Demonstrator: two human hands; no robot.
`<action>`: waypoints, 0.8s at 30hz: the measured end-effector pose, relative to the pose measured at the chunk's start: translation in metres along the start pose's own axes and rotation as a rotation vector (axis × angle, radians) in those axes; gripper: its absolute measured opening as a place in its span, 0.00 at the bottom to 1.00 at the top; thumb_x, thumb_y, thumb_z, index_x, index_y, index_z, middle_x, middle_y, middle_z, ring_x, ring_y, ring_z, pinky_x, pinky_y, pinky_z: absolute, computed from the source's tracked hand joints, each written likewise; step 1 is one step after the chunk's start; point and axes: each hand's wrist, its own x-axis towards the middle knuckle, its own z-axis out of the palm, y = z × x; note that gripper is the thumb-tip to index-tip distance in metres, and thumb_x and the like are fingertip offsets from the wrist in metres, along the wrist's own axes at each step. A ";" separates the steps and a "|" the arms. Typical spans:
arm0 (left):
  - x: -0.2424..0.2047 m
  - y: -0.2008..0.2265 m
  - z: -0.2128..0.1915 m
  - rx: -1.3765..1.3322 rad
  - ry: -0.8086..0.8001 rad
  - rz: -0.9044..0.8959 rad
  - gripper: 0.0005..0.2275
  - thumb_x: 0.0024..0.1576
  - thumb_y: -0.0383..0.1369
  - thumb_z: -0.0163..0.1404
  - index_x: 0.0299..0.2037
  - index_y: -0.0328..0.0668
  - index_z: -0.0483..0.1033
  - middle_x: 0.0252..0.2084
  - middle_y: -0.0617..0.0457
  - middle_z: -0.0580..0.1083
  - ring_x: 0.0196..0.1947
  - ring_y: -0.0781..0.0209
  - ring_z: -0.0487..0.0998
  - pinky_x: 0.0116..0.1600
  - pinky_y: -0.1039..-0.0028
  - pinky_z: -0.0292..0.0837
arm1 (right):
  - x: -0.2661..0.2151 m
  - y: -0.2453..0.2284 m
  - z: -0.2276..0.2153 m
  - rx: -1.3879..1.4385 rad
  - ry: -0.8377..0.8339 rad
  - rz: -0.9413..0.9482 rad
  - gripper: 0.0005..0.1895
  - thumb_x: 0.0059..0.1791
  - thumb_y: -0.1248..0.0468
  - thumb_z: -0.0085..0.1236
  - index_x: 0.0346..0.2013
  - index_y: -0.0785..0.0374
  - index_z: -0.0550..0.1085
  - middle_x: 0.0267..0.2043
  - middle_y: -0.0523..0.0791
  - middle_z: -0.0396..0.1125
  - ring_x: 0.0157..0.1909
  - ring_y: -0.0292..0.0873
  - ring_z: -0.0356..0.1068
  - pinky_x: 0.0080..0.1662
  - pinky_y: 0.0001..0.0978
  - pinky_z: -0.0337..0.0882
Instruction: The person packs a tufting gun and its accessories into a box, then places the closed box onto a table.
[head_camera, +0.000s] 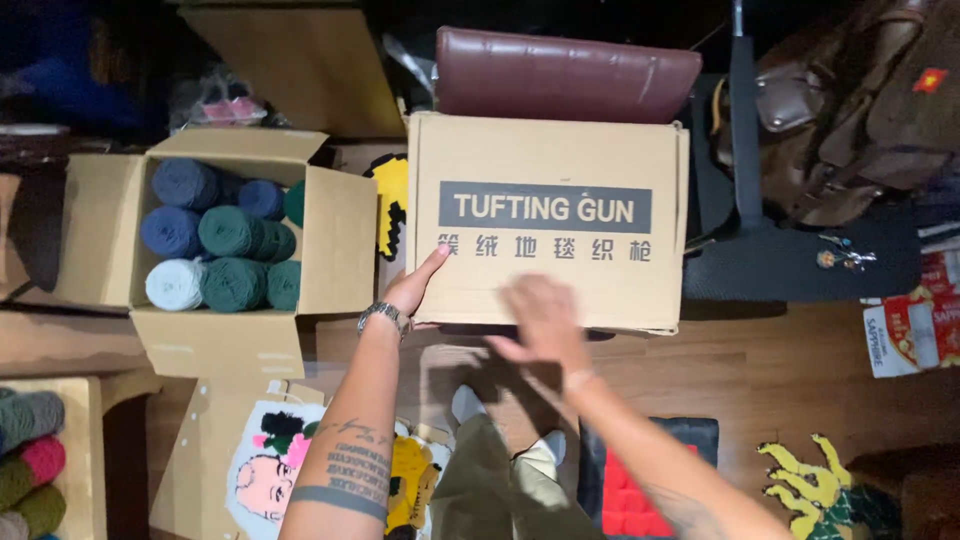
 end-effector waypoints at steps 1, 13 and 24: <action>-0.004 0.004 0.002 0.034 0.035 -0.014 0.39 0.45 0.62 0.55 0.63 0.46 0.72 0.52 0.48 0.79 0.48 0.56 0.81 0.40 0.61 0.81 | -0.019 0.020 -0.021 -0.104 -0.008 0.114 0.46 0.39 0.43 0.66 0.65 0.58 0.63 0.65 0.54 0.58 0.69 0.58 0.55 0.64 0.60 0.55; 0.017 -0.012 -0.005 0.129 0.045 0.092 0.42 0.47 0.63 0.55 0.67 0.41 0.69 0.64 0.47 0.74 0.62 0.56 0.74 0.59 0.66 0.70 | -0.090 0.142 -0.067 0.115 0.011 0.362 0.63 0.33 0.69 0.75 0.75 0.63 0.46 0.72 0.60 0.53 0.70 0.63 0.58 0.63 0.45 0.67; -0.016 -0.015 0.004 0.091 0.106 0.273 0.37 0.52 0.54 0.57 0.67 0.38 0.67 0.64 0.46 0.74 0.63 0.57 0.73 0.65 0.68 0.66 | -0.086 0.170 -0.097 0.246 -0.192 0.315 0.63 0.32 0.69 0.74 0.74 0.54 0.45 0.72 0.58 0.53 0.67 0.63 0.58 0.61 0.47 0.66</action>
